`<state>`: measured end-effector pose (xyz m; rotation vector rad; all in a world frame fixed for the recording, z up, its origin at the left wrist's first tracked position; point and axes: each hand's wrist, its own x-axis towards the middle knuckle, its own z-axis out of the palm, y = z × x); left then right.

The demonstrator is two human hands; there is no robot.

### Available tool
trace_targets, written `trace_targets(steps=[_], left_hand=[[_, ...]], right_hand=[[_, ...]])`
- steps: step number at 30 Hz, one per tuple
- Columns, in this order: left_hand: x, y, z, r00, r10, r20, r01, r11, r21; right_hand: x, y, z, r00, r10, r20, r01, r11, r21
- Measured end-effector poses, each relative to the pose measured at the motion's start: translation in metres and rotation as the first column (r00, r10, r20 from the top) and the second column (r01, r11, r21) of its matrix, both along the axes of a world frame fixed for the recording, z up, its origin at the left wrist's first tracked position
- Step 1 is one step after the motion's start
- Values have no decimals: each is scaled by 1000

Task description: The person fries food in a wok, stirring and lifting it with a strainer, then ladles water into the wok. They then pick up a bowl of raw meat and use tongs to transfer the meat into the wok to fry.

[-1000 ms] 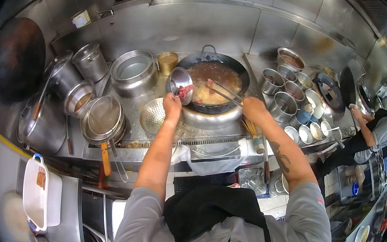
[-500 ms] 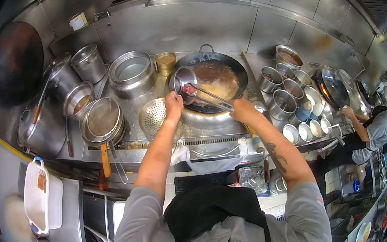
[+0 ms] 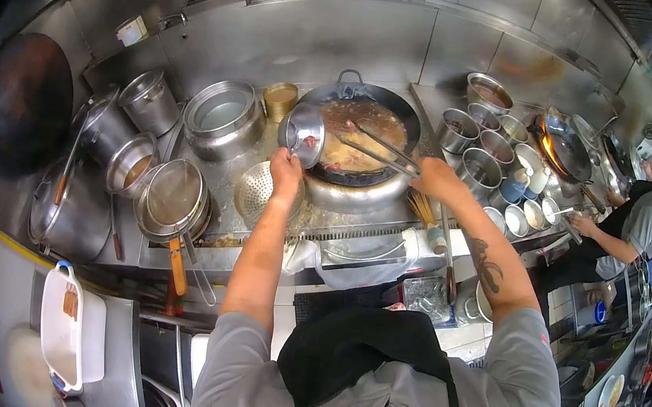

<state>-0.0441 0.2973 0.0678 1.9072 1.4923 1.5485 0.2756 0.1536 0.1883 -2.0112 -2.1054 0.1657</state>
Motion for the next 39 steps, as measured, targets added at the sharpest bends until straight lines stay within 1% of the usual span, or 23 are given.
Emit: trace_targets(steps=[2, 3, 5, 8, 11, 12, 14, 17, 18, 21, 24, 27, 28, 31, 32, 33, 35, 37, 39], left_hand=[[2, -1, 1, 1000, -17, -3, 17, 999, 49], [3, -3, 2, 1000, -27, 0, 27, 999, 34], [9, -7, 5, 999, -49, 5, 49, 999, 6], [20, -10, 10, 995, -92, -22, 94, 990, 101], [21, -15, 14, 994, -107, -32, 110, 989, 101], [19, -12, 10, 995, -81, -51, 87, 989, 123], [12, -7, 2, 996, -30, -89, 44, 985, 166], [4, -5, 2, 999, -32, -33, 35, 994, 103], [2, -10, 8, 999, -44, -29, 47, 992, 120], [-4, -6, 7, 999, -23, 22, 20, 993, 112], [-15, -2, 5, 998, -5, 61, 1, 999, 54], [-29, -1, 2, 979, -25, 201, 23, 1000, 12], [-36, -1, 1, 992, 29, 121, -36, 998, 55], [-44, -33, 32, 927, 9, 375, 56, 985, -162], [-54, -23, 15, 927, -9, 374, 46, 995, -90], [-60, -27, 17, 905, -14, 424, 60, 994, -95], [-71, -42, 19, 853, -27, 522, 95, 990, -104], [-78, -65, 28, 765, -8, 644, 128, 982, -139], [-91, -80, 26, 676, 9, 737, 167, 972, -165]], right_hand=[[-4, -3, 13, 998, 49, -46, -49, 999, -13], [-7, -4, 16, 995, 72, -69, -73, 997, -17], [-18, -4, 13, 995, 90, -36, -89, 996, 25], [-29, -2, -2, 995, 97, 25, -98, 994, 52], [-28, -2, -11, 993, 92, 76, -95, 995, 28], [-27, -3, -11, 991, 92, 93, -93, 996, 14], [-23, -11, -7, 995, 89, 50, -89, 996, 8], [-23, -23, 10, 996, 79, 28, -78, 997, -26], [-23, -24, 13, 997, 76, 29, -75, 996, -40], [-20, -22, 10, 990, 138, -28, -140, 987, -82], [-14, -23, 5, 994, 73, 80, -67, 995, -75], [-11, -24, 12, 996, -26, 90, 35, 994, -101], [-10, -25, 18, 995, -10, 95, 18, 996, -87], [-6, -29, 26, 993, 26, 113, -24, 1000, -17], [-3, -29, 26, 991, 33, 126, -37, 999, 23], [0, -30, 27, 990, 40, 139, -49, 997, 64], [4, -36, 30, 995, 26, 97, -34, 996, 81], [12, -44, 29, 998, -4, 66, -2, 996, 92], [24, -52, 16, 998, -45, 39, 41, 995, 90]])
